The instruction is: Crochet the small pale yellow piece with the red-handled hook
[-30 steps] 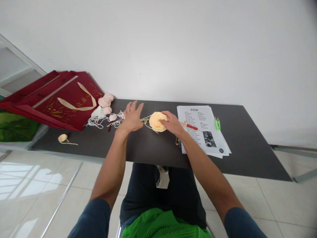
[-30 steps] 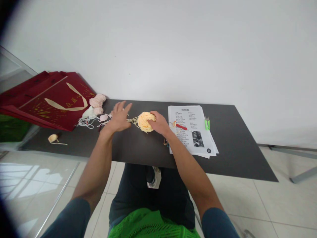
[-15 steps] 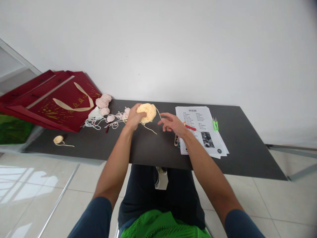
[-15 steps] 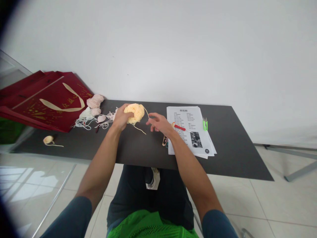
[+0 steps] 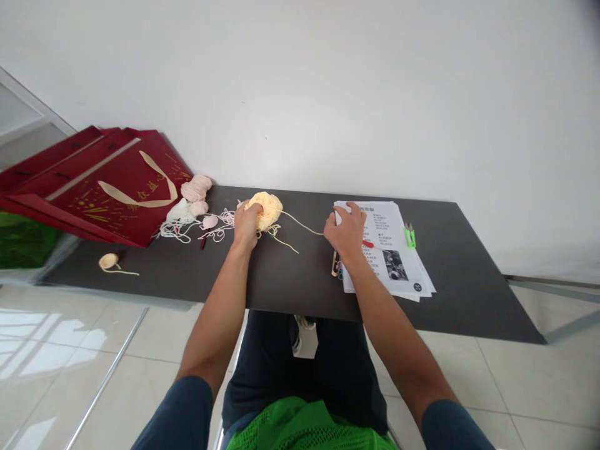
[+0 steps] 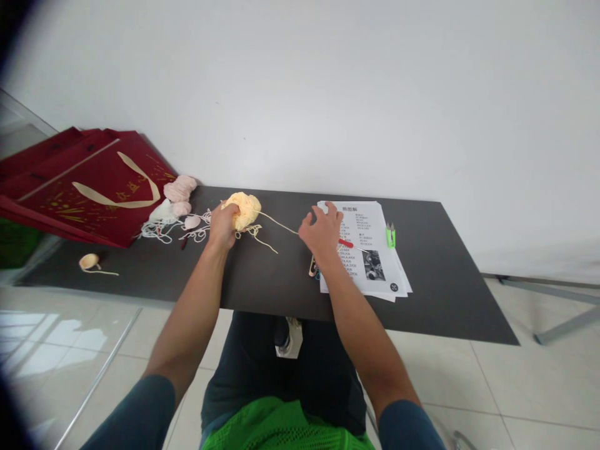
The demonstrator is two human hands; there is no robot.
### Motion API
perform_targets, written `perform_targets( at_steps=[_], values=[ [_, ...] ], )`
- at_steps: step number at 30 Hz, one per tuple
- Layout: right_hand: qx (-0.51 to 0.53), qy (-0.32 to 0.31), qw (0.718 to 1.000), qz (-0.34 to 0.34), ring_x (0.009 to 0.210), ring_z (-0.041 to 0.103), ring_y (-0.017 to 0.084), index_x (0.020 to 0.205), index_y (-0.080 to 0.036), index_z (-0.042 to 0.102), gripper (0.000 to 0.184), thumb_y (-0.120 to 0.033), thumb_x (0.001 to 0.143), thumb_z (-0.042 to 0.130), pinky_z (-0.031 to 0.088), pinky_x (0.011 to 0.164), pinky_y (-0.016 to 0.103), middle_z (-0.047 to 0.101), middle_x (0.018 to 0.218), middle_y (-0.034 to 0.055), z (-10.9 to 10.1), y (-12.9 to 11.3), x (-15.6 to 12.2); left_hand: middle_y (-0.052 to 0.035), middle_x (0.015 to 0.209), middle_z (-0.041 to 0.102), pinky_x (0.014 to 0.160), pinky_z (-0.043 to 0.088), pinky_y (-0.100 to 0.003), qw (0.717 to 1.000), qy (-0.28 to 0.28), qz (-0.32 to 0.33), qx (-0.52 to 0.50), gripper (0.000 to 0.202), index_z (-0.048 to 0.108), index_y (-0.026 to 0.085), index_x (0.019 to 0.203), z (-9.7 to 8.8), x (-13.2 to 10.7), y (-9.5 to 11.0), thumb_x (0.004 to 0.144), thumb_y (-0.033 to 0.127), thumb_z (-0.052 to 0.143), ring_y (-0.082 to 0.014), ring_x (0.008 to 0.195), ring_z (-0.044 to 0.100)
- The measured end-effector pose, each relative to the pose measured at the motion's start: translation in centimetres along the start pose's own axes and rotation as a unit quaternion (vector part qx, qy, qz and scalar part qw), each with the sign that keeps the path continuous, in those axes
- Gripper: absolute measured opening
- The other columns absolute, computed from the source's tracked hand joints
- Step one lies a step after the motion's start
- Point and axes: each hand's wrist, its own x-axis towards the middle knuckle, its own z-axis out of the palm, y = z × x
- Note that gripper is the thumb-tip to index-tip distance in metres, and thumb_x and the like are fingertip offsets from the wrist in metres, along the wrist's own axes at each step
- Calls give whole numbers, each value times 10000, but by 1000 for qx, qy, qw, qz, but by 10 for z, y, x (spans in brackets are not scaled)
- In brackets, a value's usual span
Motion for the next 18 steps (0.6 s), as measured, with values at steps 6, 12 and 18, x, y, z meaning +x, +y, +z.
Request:
perform_targets(
  at_steps=[6,12,18],
  values=[
    [164,-133,976,-52,1309,612,282,1401,-224,595,448,-384,985,546,463,1168,516,652,1432,143,19,-20,-17,-24,811,704,531,477,-249,994,-99,30,-41,338,729,169,985,13,-16,1,662,269,722,-162,625,625],
    [432,-392,796,159,579,575,109,1250,-205,660,519,-597,911,680,479,573,270,760,824,34,17,-15,-15,-40,867,736,682,539,-299,984,-130,-2,-120,401,723,159,1021,14,-17,2,629,244,743,-205,758,690],
    [502,-234,819,151,470,303,51,840,-227,675,296,-446,772,861,233,447,228,500,571,-86,-7,-2,6,-25,795,705,687,544,-311,991,-28,-20,-127,306,683,163,903,5,-4,-5,604,223,718,-211,739,696]
  ],
)
